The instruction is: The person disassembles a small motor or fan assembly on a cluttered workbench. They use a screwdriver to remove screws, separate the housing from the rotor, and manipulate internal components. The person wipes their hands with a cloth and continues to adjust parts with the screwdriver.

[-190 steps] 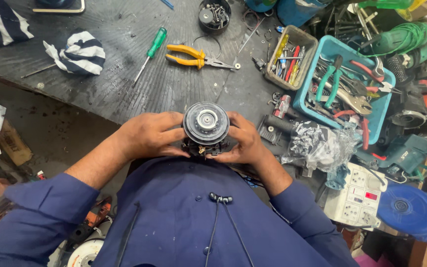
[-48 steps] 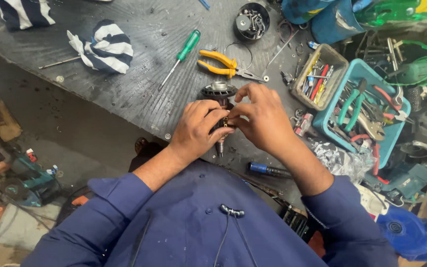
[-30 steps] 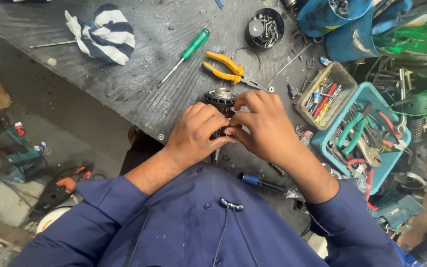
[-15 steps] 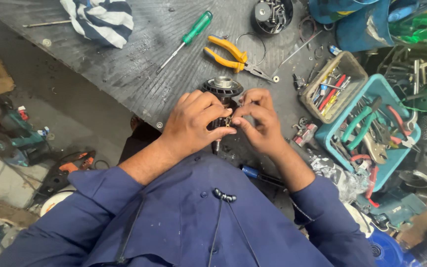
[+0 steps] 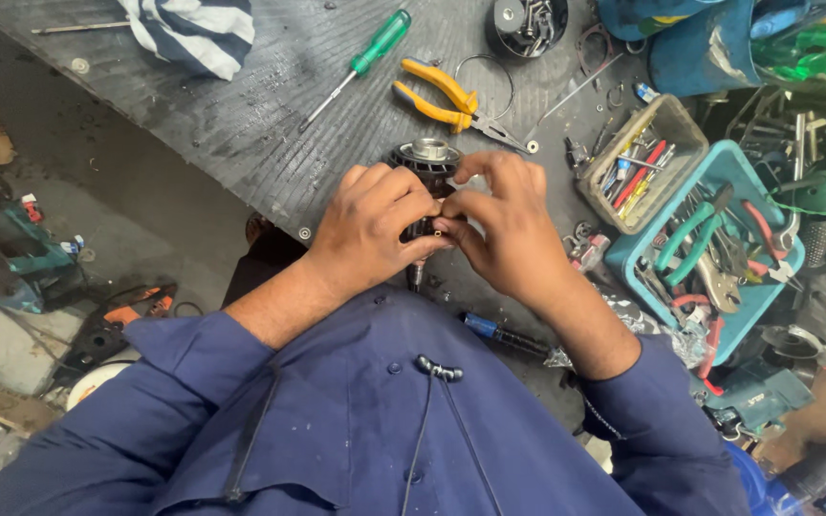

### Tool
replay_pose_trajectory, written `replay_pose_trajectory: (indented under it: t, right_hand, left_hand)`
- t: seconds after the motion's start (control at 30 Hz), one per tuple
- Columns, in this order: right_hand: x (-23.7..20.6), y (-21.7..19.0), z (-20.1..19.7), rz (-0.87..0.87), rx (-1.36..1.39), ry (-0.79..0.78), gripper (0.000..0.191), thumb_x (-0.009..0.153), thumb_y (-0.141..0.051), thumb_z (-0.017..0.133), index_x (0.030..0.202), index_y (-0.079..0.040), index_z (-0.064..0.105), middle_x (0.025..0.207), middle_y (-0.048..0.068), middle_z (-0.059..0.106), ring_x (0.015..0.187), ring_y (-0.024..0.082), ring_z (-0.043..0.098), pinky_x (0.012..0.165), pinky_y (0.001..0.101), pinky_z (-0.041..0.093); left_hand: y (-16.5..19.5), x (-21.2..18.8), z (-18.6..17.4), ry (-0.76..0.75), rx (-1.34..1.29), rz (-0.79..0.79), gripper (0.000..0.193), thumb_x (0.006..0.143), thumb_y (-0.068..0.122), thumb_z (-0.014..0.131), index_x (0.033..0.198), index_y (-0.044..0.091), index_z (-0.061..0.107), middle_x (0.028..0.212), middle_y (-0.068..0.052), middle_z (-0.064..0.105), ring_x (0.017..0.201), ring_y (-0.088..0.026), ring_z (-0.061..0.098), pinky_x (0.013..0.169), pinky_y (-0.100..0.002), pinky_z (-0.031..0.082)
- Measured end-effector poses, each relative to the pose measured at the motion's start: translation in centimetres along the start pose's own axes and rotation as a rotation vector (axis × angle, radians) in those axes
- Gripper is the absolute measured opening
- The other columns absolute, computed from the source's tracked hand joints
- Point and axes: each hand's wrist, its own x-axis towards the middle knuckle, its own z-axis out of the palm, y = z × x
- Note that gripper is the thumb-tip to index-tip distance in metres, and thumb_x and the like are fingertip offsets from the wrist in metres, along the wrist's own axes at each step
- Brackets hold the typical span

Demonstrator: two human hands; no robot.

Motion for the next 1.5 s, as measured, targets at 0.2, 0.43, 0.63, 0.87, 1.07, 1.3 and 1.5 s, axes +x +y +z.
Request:
replay_pose_trajectory:
  t: [0.2,0.43,0.63,0.87,1.07,1.3,1.5]
  right_hand:
    - [-1.4,4.2,3.3,-0.083,0.46,0.06,0.016,0.086,-0.018,0.082,0.097,-0.013,0.071,0.124,0.007,0.047,0.13,0.03,0.045,0.117,0.0465,0.035]
    - [-2.5,5.5,5.8,0.02,0.764,0.153,0.013,0.093,-0.021,0.077,0.093,-0.011,0.068,0.139,0.008,0.043,0.139,0.029,0.04,0.126,0.0478,0.027]
    - [-4.1,4.5,3.8,0.155,0.374,0.311,0.023,0.097,-0.024,0.075,0.111,-0.01,0.065,0.15,0.012,0.043,0.143,0.027,0.044,0.12,0.0425,0.039]
    - [-5.9,4.4,7.5,0.755,0.939,0.346,0.037,0.108,-0.028,0.054,0.137,-0.005,0.055,0.124,0.007,0.063,0.117,0.017,0.06,0.103,0.0318,0.048]
    - [-7.9,2.5,9.7,0.64,0.789,0.273,0.037,0.107,-0.029,0.058,0.128,0.001,0.064,0.125,0.008,0.066,0.119,0.016,0.059,0.105,0.0292,0.044]
    - [-6.6,-1.6,9.9,0.63,0.704,0.462,0.03,0.092,-0.026,0.079,0.106,0.001,0.073,0.123,0.01,0.065,0.113,0.017,0.064,0.097,0.0284,0.052]
    - [-8.6,-5.1,7.7,0.499,0.18,0.622,0.034,0.076,-0.028,0.093,0.093,-0.008,0.071,0.122,0.011,0.065,0.117,0.026,0.064,0.102,0.0367,0.051]
  left_hand:
    - [-0.4,-0.2,-0.1,0.008,-0.027,0.032,0.038,0.072,0.035,0.091,0.097,0.015,0.07,0.098,0.003,0.063,0.094,-0.02,0.06,0.084,-0.041,0.041]
    - [-0.5,-0.1,0.8,0.024,-0.065,0.035,0.041,0.073,0.034,0.091,0.103,0.013,0.072,0.102,0.002,0.065,0.097,-0.021,0.061,0.086,-0.039,0.042]
    - [-0.8,-0.1,0.8,-0.009,-0.053,0.079,0.047,0.074,0.037,0.091,0.108,0.012,0.07,0.104,-0.001,0.065,0.099,-0.024,0.062,0.09,-0.041,0.044]
    - [-0.6,0.1,-0.1,0.219,-0.195,-0.305,0.053,0.083,0.046,0.079,0.114,0.007,0.06,0.112,-0.013,0.064,0.106,-0.028,0.064,0.094,-0.043,0.053]
    - [-4.0,5.1,-0.1,-0.463,-0.071,-0.727,0.086,0.088,0.082,0.056,0.104,-0.001,0.073,0.092,-0.02,0.074,0.084,-0.028,0.069,0.078,-0.041,0.054]
    - [-3.8,9.4,-0.7,-0.957,-0.127,-0.705,0.075,0.074,0.066,0.073,0.091,-0.007,0.073,0.085,-0.017,0.074,0.065,-0.025,0.069,0.064,-0.042,0.061]
    - [-2.9,7.5,-3.9,-0.829,-0.425,0.121,0.056,0.069,0.026,0.083,0.116,0.004,0.061,0.106,-0.012,0.066,0.1,-0.025,0.066,0.086,-0.037,0.053]
